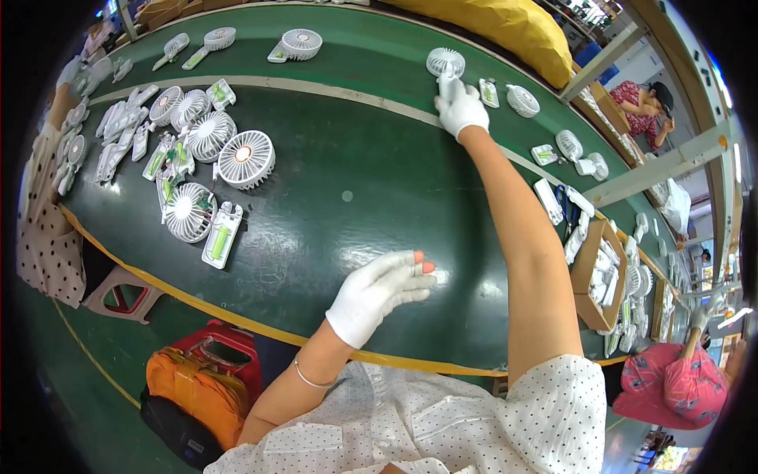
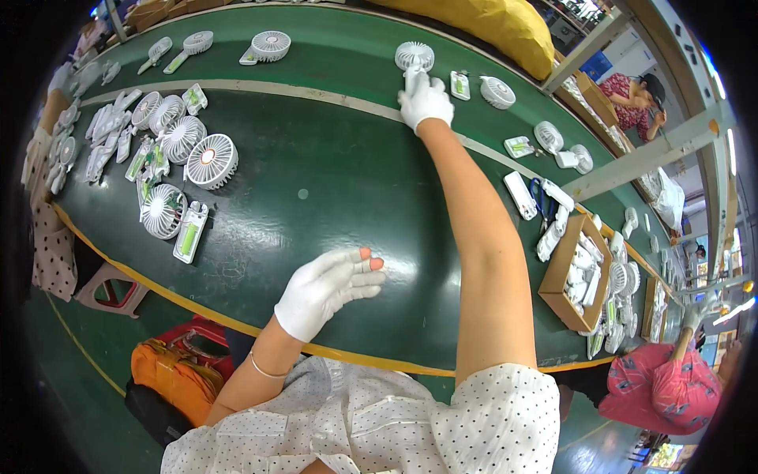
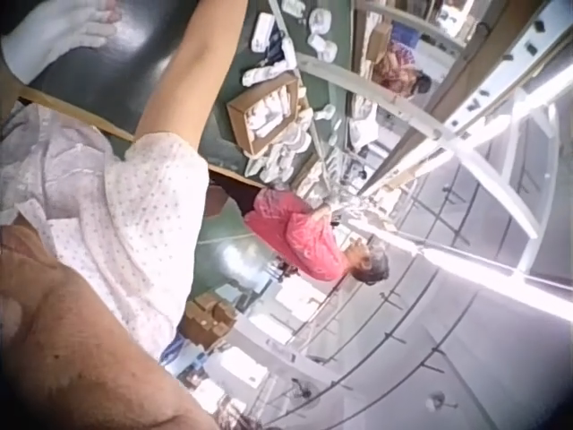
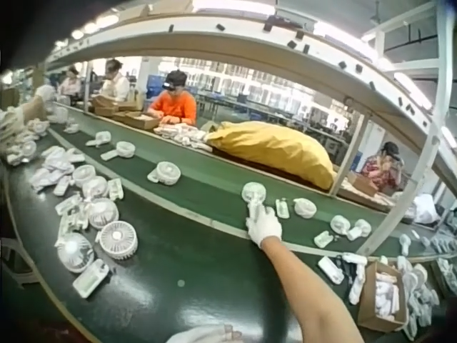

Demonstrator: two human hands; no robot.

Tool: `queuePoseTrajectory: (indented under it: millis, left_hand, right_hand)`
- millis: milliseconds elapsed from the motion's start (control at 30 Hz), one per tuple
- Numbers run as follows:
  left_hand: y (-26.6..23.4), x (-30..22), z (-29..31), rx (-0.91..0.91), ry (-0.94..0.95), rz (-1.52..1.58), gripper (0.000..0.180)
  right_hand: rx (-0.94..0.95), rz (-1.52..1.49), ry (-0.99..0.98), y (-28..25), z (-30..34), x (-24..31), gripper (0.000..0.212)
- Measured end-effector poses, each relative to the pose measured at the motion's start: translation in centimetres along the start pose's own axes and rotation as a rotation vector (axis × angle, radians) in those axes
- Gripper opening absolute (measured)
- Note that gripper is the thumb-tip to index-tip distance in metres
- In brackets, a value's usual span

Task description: The person assembles portable handheld fans by connecting the circuit boards and internal wiring into the handle casings, pressing the covers and fan heads into place, and setting the completed fans onto the conveyor belt.

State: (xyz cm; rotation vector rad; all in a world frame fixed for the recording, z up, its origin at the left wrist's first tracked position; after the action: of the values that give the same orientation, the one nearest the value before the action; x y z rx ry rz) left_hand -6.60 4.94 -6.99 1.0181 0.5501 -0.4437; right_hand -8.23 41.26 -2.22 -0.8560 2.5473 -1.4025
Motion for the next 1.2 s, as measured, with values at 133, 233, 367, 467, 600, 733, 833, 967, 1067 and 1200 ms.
queuePoseTrajectory:
  millis: [133,233,367,467,600,733,833,967,1067,1200]
  left_hand:
    - [0.3,-0.5,0.0,-0.031,-0.02,-0.041,0.036]
    - [0.7,-0.4,-0.2,-0.002,-0.065,-0.045,0.036]
    - [0.8,-0.4,-0.5,0.009,-0.058,-0.057,0.036]
    - [0.9,0.0,-0.6,0.025,-0.066,-0.053,0.036]
    - [0.8,0.1,-0.5,0.014,-0.052,-0.045,0.036]
    - [0.6,0.3,-0.5,0.03,-0.017,-0.064,0.037]
    - [0.3,0.1,-0.2,0.013,-0.006,-0.086,0.04]
    - [0.8,0.7,-0.2,0.057,0.008,-0.111,0.047]
    - [1.3,0.5,-0.1,0.097,0.03,-0.047,0.051]
    - [-0.6,0.7,-0.6,-0.027,0.053,0.058,0.048]
  right_hand:
    - [-0.178,0.054,-0.012,-0.1,-3.0,-3.3,0.045]
    - [-0.064,0.227,0.099,0.6,-3.2,-8.1,0.052]
    - [0.075,0.217,0.147,0.2,-3.6,-10.4,0.053]
    - [0.095,0.173,0.142,-0.9,-3.2,-12.1,0.044]
    - [0.107,-0.124,0.198,-4.5,0.8,-10.5,0.04]
    - [-0.04,-0.293,0.138,-10.9,5.8,-7.9,0.038]
    - [-0.021,-0.38,0.075,-15.0,10.6,-3.4,0.034]
    - [0.05,-0.551,-0.003,-18.9,17.1,1.2,0.02]
    - [0.075,-0.576,-0.244,-20.5,22.0,5.1,0.023]
    - [0.158,-0.724,-0.408,-22.2,25.9,8.5,0.033]
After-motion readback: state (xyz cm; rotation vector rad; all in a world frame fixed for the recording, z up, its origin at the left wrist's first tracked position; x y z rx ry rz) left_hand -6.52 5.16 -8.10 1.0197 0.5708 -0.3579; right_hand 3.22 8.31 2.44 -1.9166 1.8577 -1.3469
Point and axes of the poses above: each hand's wrist, its own z-axis away from the middle knuckle, its own y-axis out of the palm, x = y × z, the point moved 8 cm from there along -z, towards the middle knuckle, and after that the axes turned 13 degrees about -x, right-handed, at the moved point
